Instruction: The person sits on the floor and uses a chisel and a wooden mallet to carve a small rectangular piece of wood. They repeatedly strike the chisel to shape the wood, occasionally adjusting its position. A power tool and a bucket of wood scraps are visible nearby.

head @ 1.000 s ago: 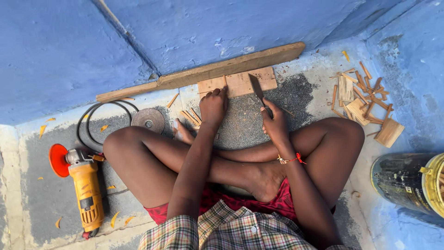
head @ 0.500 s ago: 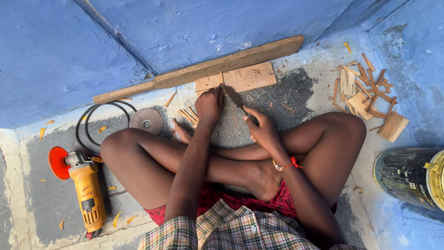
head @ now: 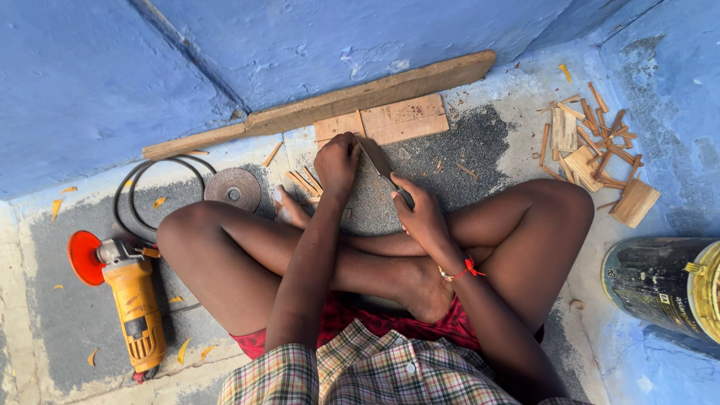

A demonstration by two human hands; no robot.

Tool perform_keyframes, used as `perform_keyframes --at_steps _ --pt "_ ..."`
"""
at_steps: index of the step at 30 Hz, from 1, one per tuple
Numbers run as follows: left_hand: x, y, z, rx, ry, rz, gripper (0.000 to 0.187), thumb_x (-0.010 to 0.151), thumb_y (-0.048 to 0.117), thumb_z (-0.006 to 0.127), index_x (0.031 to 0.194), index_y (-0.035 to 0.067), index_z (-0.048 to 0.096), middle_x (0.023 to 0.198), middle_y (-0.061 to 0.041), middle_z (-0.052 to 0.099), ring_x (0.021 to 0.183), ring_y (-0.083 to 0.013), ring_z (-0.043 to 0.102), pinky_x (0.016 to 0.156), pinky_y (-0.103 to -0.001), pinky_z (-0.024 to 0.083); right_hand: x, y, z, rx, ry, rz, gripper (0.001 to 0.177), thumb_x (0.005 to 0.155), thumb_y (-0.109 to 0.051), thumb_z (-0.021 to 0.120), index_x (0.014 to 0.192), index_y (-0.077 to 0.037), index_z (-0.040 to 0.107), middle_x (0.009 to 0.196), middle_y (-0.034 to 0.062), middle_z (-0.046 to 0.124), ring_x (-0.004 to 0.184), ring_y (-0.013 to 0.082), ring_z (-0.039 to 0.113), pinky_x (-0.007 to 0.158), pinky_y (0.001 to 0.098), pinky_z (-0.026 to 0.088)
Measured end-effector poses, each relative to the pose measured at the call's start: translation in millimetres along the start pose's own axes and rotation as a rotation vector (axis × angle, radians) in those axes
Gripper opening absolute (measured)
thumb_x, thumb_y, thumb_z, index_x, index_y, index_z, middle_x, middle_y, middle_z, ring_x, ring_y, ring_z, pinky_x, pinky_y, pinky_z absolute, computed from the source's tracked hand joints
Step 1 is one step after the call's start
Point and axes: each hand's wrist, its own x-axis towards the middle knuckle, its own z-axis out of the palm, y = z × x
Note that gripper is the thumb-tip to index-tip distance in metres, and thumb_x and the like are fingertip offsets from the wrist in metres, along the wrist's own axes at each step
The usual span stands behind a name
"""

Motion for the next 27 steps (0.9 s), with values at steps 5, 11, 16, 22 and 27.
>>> perform_keyframes --at_steps 5,11,16,22,27 --pt "-8.4 0.4 5.1 -0.058 0.040 -0.011 0.012 0.087 0.020 0.074 0.092 0.011 0.069 0.092 -0.012 0.072 0.083 -0.0353 0.069 0.074 -0.046 0.053 19.5 -3.6 4.2 -0.209 0.151 -0.425 0.037 0.097 -0.012 0.067 0.132 -0.001 0.066 0.116 0.0248 0.071 0.106 0.0424 0.068 0.090 0.0435 0.055" --pt "-1.9 -1.4 5.7 -0.034 0.025 -0.004 0.014 0.088 0.021 0.074 0.090 0.009 0.067 0.090 -0.013 0.072 0.083 -0.0372 0.068 0.073 -0.048 0.053 22.0 -27.6 2.2 -0.223 0.053 -0.137 0.041 0.095 -0.015 0.065 0.135 -0.004 0.065 0.118 0.0253 0.069 0.110 0.0417 0.067 0.095 0.0437 0.053" --pt "-3.8 -3.1 9.1 -0.034 0.043 0.010 0.015 0.089 0.020 0.074 0.091 0.008 0.065 0.089 -0.014 0.071 0.081 -0.0382 0.068 0.074 -0.049 0.053 5.9 -7.8 -7.1 -0.118 0.061 -0.316 0.038 0.094 -0.011 0.064 0.130 0.000 0.065 0.124 0.0250 0.069 0.118 0.0396 0.066 0.099 0.0424 0.053" --pt "-5.1 -6.0 12.2 -0.031 0.042 -0.004 0.015 0.088 0.021 0.074 0.089 0.009 0.065 0.088 -0.013 0.072 0.080 -0.0382 0.068 0.073 -0.049 0.053 10.0 -18.4 -3.8 -0.229 0.060 -0.198 0.039 0.093 -0.013 0.065 0.132 -0.004 0.066 0.119 0.0242 0.070 0.112 0.0401 0.066 0.095 0.0436 0.054" --pt "-2.0 -6.3 14.8 -0.036 0.046 -0.007 0.019 0.090 0.023 0.074 0.089 0.008 0.064 0.086 -0.013 0.072 0.080 -0.0380 0.069 0.074 -0.049 0.054 38.6 -21.5 -2.4 -0.273 0.074 -0.256 0.038 0.093 -0.015 0.068 0.129 -0.004 0.068 0.120 0.0228 0.071 0.111 0.0392 0.068 0.096 0.0422 0.055"
